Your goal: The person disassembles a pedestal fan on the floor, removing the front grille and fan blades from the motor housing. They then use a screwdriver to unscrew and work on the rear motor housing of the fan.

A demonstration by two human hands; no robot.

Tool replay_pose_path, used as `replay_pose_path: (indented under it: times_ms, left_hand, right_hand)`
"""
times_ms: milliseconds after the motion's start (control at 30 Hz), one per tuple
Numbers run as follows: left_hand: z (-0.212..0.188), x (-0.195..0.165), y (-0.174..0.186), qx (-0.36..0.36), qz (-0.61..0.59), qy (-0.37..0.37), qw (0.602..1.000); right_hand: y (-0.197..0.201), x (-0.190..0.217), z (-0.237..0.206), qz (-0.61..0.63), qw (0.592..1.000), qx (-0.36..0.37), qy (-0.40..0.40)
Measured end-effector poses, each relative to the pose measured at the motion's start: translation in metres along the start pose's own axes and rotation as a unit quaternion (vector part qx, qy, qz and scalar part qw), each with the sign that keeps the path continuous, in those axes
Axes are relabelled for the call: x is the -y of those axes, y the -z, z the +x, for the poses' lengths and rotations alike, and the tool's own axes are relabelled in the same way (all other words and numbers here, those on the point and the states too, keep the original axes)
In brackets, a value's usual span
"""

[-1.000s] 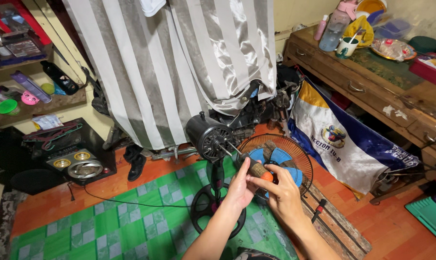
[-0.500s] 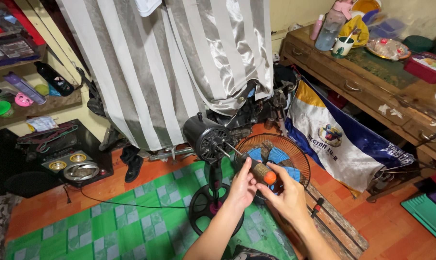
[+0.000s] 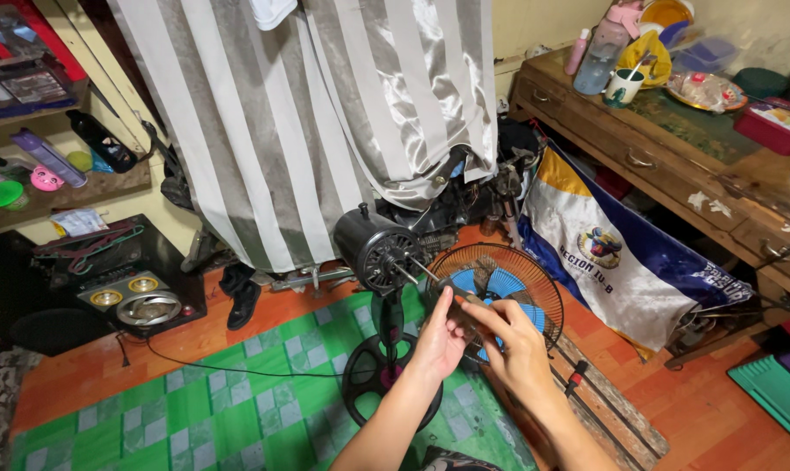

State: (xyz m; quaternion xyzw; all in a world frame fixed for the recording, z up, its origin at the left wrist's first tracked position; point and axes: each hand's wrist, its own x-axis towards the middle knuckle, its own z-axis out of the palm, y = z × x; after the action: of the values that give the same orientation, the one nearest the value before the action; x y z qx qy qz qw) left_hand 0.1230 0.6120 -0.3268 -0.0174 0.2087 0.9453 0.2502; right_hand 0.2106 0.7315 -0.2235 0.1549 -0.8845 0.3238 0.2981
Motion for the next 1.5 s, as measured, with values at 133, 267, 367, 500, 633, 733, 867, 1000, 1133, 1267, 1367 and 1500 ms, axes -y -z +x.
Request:
replay_pose_path:
  times_ms: [133,267,367,500,633,733,867,1000,1133,1267,1367,1500]
  left_hand:
    - [-0.002,0.006,0.006,-0.019,0.009,0.008,1.000]
    - [-0.004,0.012,0.006,0.012,-0.015,0.016,1.000]
    - [-0.006,0.007,0.003,-0.037,0.001,0.024,0.999]
    - [-0.006,0.000,-0.001,-0.003,0.003,0.005,1.000]
    - [-0.003,-0.002,-0.002,-0.031,-0.002,0.019,0.999]
    - [-0.001,0.000,0.001,-0.015,0.005,-0.003,1.000]
    - [-0.001,0.003,0.002,-0.006,0.005,0.003,1.000]
    - [-0.002,0.001,-0.001,-0.012,0.028,0.005,1.000]
    - [-0.003,0.001,-0.008,-0.019,0.043,0.006,0.999]
    - [-0.003,0.003,-0.008,-0.041,0.042,0.032,0.998]
    - [-0.002,0.001,-0.006,-0.014,0.009,0.019,1.000]
    - [-0.006,-0.002,-0.005,-0.034,0.021,0.024,0.999]
  right_hand:
    - [-0.004,-0.003,0.001,-0.033,0.999,-0.004,0.019]
    - [-0.009,-0.005,-0.002,-0.035,0.999,-0.019,0.031]
    - [-0.016,-0.004,-0.003,-0.032,0.999,-0.028,0.034]
    - [-0.021,-0.004,-0.002,-0.044,0.997,-0.038,0.046]
    - [-0.019,-0.005,0.000,-0.043,0.997,-0.032,0.048]
    - [-0.013,-0.002,0.001,-0.034,0.998,-0.022,0.050]
    - [0.004,-0.003,0.001,0.112,0.994,0.001,0.014]
    - [0.009,-0.008,-0.002,0.181,0.983,0.006,-0.043]
    - [-0.006,-0.013,-0.008,0.105,0.987,-0.011,-0.120]
    - [-0.014,-0.012,-0.009,0.112,0.966,0.007,-0.234]
    - [-0.009,-0.005,-0.007,0.090,0.986,-0.011,-0.140]
    - [0.002,0.007,-0.002,0.074,0.995,0.002,-0.065]
